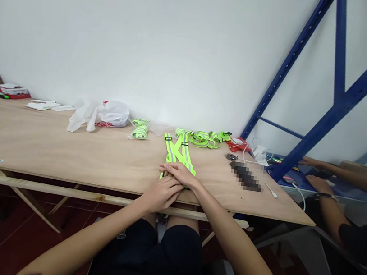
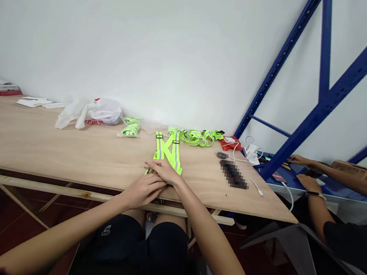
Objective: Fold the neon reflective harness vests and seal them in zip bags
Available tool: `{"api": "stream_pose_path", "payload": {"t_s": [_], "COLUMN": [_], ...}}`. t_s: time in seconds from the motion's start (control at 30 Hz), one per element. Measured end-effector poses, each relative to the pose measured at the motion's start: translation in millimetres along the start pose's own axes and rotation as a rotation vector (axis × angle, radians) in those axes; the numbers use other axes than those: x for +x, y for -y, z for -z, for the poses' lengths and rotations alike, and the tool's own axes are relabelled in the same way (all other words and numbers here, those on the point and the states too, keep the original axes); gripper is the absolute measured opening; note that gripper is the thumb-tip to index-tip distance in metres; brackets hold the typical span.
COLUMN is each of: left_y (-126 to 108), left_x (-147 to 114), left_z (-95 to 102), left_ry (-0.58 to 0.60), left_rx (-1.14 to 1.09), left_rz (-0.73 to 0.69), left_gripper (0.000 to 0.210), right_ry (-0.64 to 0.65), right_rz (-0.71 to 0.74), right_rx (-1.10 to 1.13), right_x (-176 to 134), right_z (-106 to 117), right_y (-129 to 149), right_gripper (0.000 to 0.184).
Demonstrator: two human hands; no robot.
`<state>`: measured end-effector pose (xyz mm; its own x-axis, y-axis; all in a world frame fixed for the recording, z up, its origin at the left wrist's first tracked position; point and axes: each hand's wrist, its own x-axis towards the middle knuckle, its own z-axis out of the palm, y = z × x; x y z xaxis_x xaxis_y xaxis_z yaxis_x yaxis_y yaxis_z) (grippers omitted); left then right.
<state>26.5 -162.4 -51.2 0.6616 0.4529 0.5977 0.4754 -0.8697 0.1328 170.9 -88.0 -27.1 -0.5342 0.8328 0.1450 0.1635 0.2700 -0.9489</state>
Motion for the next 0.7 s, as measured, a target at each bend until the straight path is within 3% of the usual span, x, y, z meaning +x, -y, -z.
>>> {"api": "stream_pose_path", "payload": {"t_s": [0.13,0.27,0.4,0.5,0.7], "left_y": [6,9,11,11,14], "left_x": [6,7,10,15,17], "left_z": [-2.5,-8.1,-9.2,-4.2,6.8], "left_ry": [0.026,0.048,0.091,0.129,0.153], "left_rx": [-0.017,-0.013,0.039,0.08,0.046], "left_rz": [0.125,0.22,0.246,0.221,0.184], "left_gripper": [0.026,0.019,0.018,0.025,0.027], "right_ry": [-0.02,-0.212,-0.366,-0.34,-0.291], "right_rz": [0.012,0.078,0.204,0.308,0.343], "right_rx": [0.032,-0.016,-0.383,-0.638,-0.765], "right_x": [2,-11,-46,-72,-87], "right_z": [0,-1,6,14,21], "right_y": [3,2,-8,-19,-29], "right_gripper": [0.056,0.043,0.022,0.026,0.031]}}
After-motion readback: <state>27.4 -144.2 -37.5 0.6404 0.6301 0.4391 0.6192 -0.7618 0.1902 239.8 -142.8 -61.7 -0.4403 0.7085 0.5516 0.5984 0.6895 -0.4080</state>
